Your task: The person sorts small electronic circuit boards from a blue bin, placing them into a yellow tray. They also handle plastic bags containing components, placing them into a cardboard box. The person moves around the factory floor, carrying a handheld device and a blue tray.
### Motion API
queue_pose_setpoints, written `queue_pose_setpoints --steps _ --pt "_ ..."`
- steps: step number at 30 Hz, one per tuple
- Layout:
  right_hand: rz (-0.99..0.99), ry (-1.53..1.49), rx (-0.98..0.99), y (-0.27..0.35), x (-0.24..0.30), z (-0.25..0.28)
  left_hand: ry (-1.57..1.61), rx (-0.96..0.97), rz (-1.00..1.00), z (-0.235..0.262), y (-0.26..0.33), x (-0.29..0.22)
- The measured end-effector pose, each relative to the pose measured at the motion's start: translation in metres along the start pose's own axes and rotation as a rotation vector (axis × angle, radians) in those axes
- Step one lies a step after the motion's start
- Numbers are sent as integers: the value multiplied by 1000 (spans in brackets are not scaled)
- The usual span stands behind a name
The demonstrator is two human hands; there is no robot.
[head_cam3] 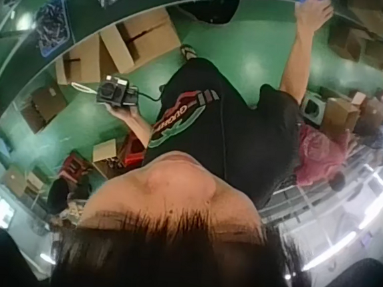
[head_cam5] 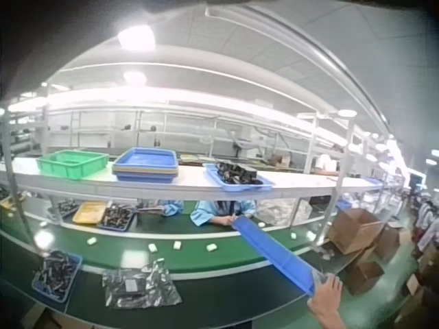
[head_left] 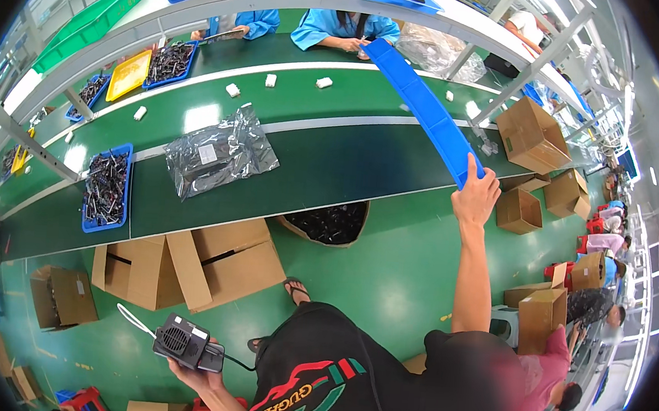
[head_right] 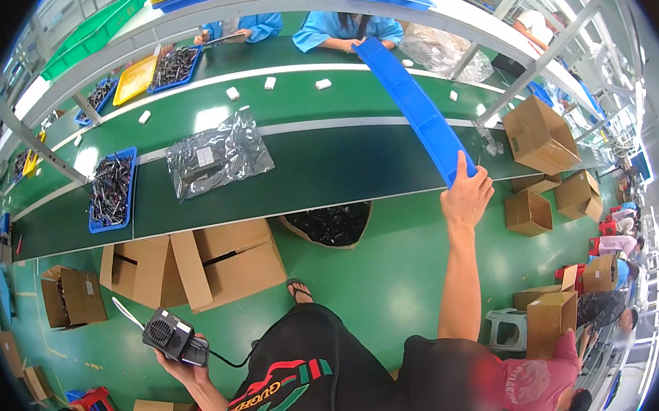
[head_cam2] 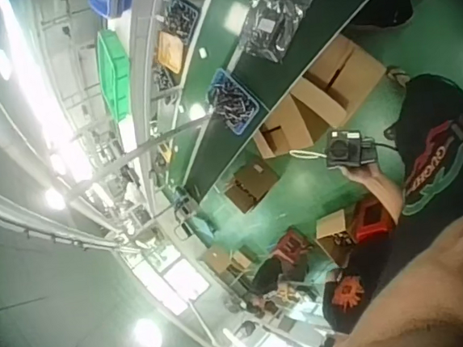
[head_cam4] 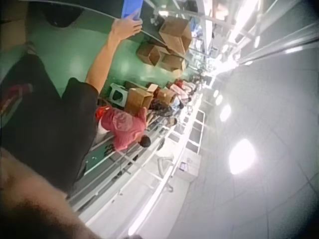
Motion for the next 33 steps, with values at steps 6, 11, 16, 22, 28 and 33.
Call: queue_pose_setpoints --steps 6,11,16,22,28,33 --pt "-139 2 35 30 -12 31 -16 -46 -29 32 16 -52" --pt "-284 -189 -17 80 -5 47 55 -121 -126 82 35 -111" --pt "-479 -829 -12 179 -14 57 -2 -278 -233 125 66 -167" --pt "-955 -2014 713 301 110 22 65 -233 -287 167 85 -238" --pt "-1025 -2316 1436 388 334 62 196 -261 -416 201 107 -298" --pt "-518 -2112 1854 452 498 140 175 -350 -545 235 137 -391"
Point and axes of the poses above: each hand's wrist, its own y-axis away from the middle knuckle, its own z-axis out of the back of the hand, x = y × z, the point moved 10 cm from there along -y, towards the middle knuckle, and after that the axes turned 2 degrees about y, right-handed, at the moved point
